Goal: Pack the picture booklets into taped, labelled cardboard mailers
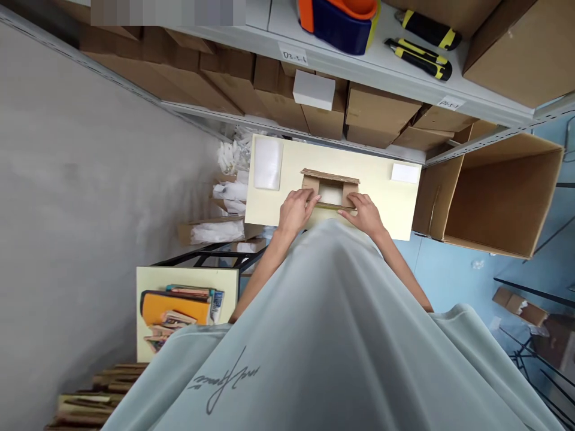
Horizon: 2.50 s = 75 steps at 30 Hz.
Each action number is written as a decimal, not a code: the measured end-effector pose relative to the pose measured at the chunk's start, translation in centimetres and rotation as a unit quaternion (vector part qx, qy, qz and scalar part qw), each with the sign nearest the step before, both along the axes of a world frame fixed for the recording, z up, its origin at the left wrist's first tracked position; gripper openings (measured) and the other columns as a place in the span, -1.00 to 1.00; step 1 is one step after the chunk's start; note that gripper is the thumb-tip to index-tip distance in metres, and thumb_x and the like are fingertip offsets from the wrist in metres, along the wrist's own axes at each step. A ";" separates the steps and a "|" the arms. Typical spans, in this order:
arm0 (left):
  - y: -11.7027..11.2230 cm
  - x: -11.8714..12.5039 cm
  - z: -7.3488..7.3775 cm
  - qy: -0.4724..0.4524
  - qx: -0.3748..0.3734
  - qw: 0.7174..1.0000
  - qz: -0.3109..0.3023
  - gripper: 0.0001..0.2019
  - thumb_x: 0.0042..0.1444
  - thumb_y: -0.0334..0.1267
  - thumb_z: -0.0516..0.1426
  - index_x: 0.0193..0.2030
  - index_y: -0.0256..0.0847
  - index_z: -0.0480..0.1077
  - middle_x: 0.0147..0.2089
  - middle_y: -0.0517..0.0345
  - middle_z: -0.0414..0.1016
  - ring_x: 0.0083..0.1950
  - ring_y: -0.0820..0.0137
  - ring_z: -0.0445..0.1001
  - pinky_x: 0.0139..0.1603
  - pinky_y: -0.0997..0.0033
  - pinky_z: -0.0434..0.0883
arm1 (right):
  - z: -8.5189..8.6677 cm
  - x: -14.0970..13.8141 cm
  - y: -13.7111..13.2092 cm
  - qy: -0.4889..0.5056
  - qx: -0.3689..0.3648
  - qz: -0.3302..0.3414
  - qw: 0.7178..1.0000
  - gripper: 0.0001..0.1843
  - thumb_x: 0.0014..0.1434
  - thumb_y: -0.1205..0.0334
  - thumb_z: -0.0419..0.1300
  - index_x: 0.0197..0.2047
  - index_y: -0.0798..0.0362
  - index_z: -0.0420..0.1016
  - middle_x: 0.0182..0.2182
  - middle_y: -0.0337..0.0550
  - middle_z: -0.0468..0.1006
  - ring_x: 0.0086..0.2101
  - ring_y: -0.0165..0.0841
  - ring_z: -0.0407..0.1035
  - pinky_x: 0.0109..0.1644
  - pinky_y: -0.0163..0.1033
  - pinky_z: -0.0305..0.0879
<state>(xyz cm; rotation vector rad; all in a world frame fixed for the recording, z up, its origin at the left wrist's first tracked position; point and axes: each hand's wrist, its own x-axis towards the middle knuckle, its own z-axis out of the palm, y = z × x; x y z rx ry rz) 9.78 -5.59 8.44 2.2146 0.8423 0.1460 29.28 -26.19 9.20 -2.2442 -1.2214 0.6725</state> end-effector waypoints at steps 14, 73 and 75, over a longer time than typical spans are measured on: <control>4.6 1.2 -4.3 -0.019 -0.029 0.999 -0.016 -0.63 0.51 -0.12 0.27 0.35 -0.08 0.70 0.75 -0.18 0.33 0.52 -0.18 0.61 0.61 -0.20 0.54 | -1.8 1.6 0.1 0.011 0.003 -0.119 0.993 -0.56 0.64 -0.02 0.10 0.36 -0.07 0.64 0.46 0.20 0.52 0.16 0.04 0.66 0.29 0.20 0.71; 0.4 4.2 8.8 -0.357 -0.103 0.910 0.185 -0.76 0.49 -0.03 0.40 0.12 -0.10 0.64 0.05 0.07 0.70 0.04 0.29 0.76 0.18 0.25 0.77 | 9.4 -1.1 13.3 0.300 0.195 -0.085 0.930 0.01 0.26 -0.76 0.32 0.35 -0.09 0.51 0.24 0.04 0.72 0.26 -0.08 0.60 0.50 0.03 0.53; 0.0 3.2 8.4 -0.355 -0.117 0.911 0.174 -0.73 0.50 0.00 0.39 0.15 -0.10 0.63 0.06 0.07 0.70 0.05 0.28 0.76 0.17 0.23 0.77 | 9.3 -2.1 12.5 0.306 0.189 -0.083 0.930 -0.03 0.28 -0.74 0.33 0.33 -0.09 0.52 0.24 0.04 0.72 0.26 -0.08 0.60 0.50 0.02 0.52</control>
